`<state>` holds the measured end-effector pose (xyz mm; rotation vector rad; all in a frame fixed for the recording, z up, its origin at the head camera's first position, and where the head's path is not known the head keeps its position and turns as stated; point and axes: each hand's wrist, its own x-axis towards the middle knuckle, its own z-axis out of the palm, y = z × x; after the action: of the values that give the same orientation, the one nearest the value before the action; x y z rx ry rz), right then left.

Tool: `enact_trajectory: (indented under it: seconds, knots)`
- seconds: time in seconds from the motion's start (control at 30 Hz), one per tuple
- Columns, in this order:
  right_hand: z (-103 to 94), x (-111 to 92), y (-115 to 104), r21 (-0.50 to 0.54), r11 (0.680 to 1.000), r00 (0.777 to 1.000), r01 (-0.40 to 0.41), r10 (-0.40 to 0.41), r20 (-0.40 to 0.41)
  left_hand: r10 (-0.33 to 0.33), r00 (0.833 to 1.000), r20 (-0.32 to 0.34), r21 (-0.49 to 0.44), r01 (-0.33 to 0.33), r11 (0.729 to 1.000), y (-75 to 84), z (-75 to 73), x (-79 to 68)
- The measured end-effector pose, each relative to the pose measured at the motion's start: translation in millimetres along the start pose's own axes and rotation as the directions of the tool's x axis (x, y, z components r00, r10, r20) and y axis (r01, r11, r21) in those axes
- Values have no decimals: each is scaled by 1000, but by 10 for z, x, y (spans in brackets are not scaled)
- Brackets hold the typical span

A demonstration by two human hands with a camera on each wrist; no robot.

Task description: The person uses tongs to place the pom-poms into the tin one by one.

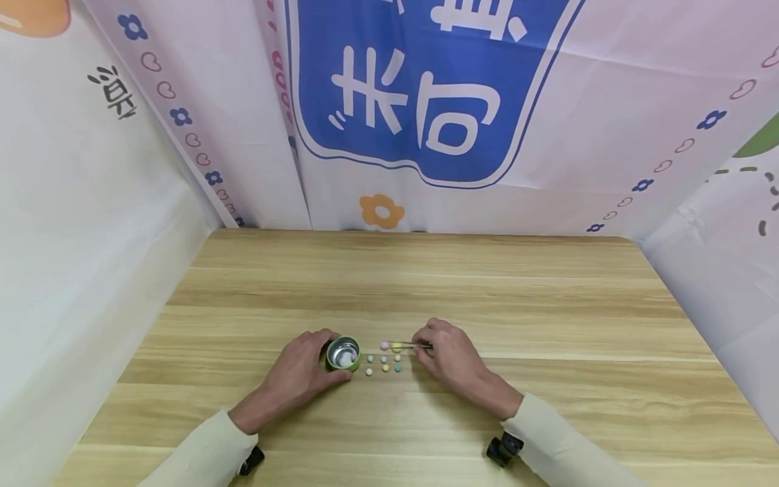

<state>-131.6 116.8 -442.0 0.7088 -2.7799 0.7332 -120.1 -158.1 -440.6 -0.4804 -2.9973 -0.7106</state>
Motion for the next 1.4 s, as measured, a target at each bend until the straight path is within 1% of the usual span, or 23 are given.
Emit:
enact_trajectory:
  seconds: [0.17,0.33,0.57,0.77,0.97,1.2,1.4]
  knots:
    - [7,10,3,-35,999,999,35,-36,-22,-3,1000,2,4,3,1000,9,-3,4]
    - [7,19,1,-48,997,997,67,-69,-40,-8,1000,5,0,8,1000,15,-6,5]
    - [1,17,-6,-48,996,995,74,-76,-59,-4,1000,3,-9,4,1000,12,-6,3]
    - [2,23,-3,-27,997,995,68,-70,-67,-5,1000,3,-4,5,1000,14,-7,2]
    - [-4,36,-22,-2,997,994,82,-82,-77,-8,1000,5,-9,8,1000,15,-8,0]
    - [-22,63,-83,42,994,992,98,-94,-86,-8,1000,7,-6,8,1000,14,-9,0]
    - [-21,87,-140,79,992,992,101,-94,-83,6,1000,1,12,-6,1000,11,-1,9]
